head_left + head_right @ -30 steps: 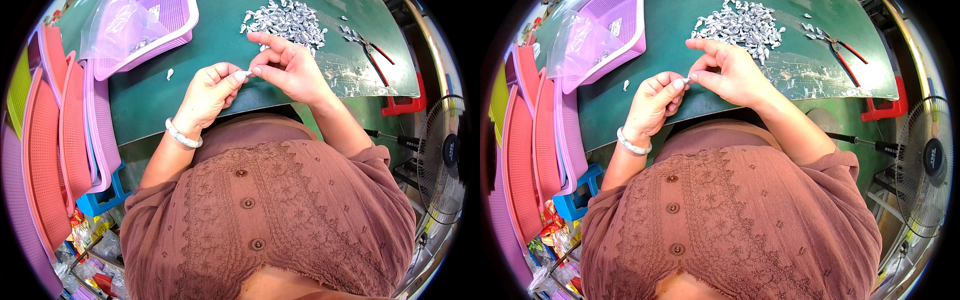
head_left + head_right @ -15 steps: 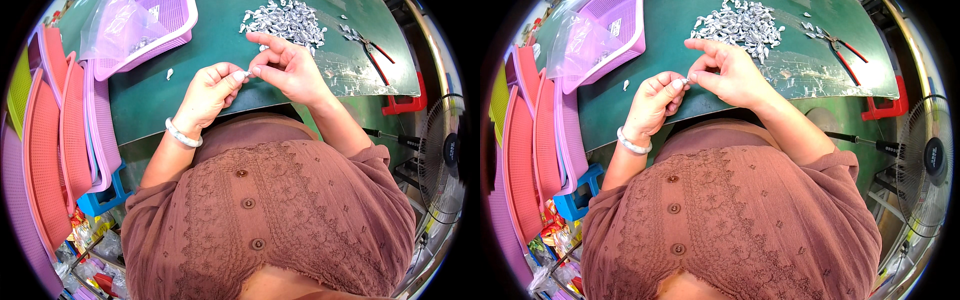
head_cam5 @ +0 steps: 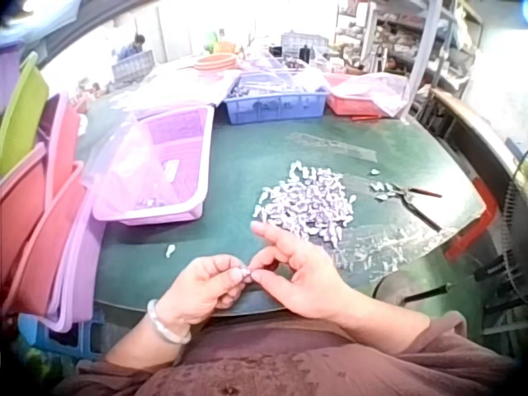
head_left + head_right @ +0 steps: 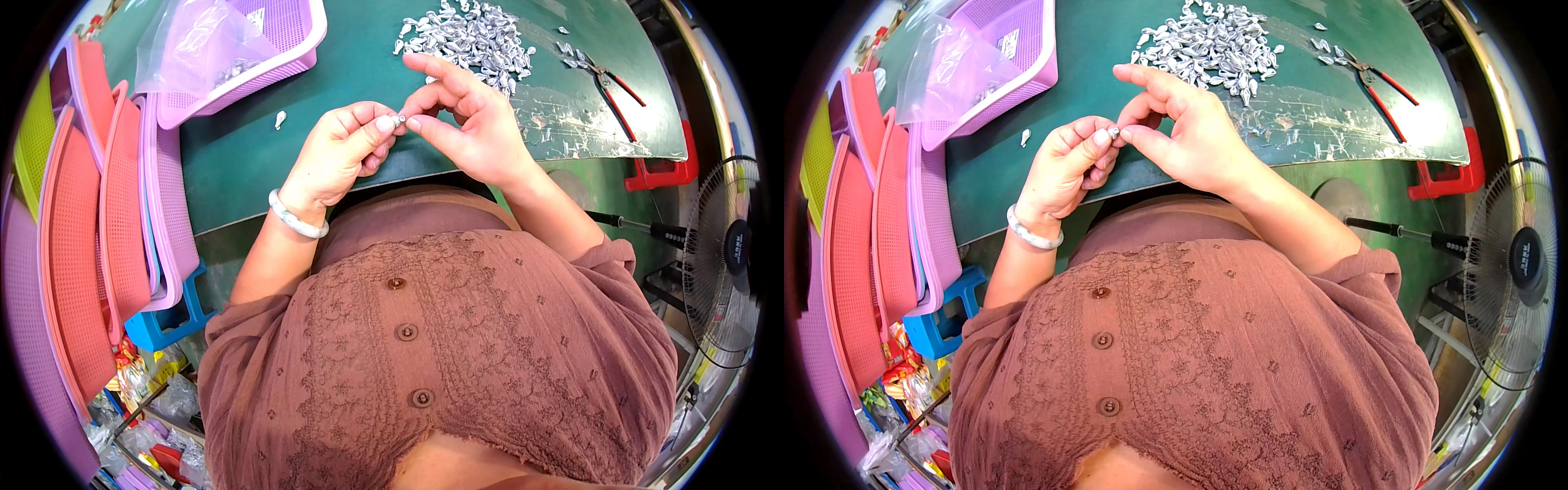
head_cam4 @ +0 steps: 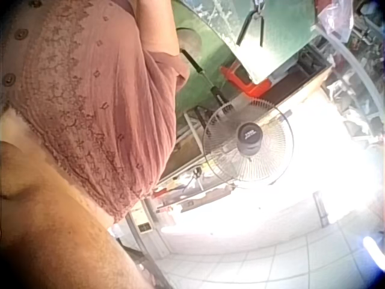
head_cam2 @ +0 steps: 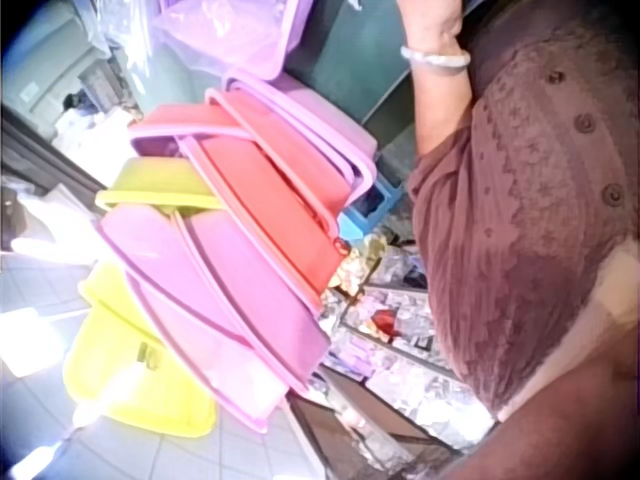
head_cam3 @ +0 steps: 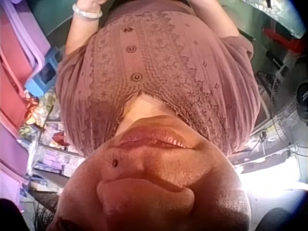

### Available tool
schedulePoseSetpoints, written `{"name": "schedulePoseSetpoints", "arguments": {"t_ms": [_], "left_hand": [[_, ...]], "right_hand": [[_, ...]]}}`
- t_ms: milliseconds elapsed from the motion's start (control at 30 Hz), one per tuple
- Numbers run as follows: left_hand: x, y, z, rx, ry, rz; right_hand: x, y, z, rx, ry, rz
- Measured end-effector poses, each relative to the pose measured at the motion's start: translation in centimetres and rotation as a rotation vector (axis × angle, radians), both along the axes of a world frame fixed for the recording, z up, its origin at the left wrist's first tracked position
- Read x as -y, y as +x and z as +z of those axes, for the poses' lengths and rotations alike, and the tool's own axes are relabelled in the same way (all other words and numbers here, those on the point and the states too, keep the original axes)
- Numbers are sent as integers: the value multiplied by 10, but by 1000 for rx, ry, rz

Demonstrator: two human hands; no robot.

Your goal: The person repeatedly picks up small silver-wrapped items from a pile on a green table, folds the wrappers by hand, and places them into a purple basket. The person also uses red-handled pliers to trim the end of one item before continuing the wrapping process.

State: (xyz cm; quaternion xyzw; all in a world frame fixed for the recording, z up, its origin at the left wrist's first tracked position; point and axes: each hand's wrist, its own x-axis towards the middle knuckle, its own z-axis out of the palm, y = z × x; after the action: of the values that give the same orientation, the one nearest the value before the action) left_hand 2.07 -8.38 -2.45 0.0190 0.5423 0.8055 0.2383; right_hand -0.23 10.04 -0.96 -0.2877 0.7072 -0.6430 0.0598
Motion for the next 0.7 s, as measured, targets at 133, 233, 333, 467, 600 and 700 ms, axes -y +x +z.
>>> {"name": "schedulePoseSetpoints", "arguments": {"t_ms": [133, 233, 333, 467, 600, 700], "left_hand": [[0, 0, -1, -11, 17, -12], [1, 0, -1, -14, 23, -13], [-1, 1, -1, -24, -4, -8], [-1, 1, -1, -36, -20, -6], [-2, 2, -1, -41, -21, 4], [-2, 2, -2, -44, -24, 4]], "right_hand": [[1, 3, 0, 3, -16, -26], [2, 4, 0, 9, -36, -30], [3, 5, -1, 6, -68, -32], [3, 6, -2, -4, -65, -44], [3, 7, -1, -4, -56, -62], [4, 8, 0, -25, -45, -71]]}}
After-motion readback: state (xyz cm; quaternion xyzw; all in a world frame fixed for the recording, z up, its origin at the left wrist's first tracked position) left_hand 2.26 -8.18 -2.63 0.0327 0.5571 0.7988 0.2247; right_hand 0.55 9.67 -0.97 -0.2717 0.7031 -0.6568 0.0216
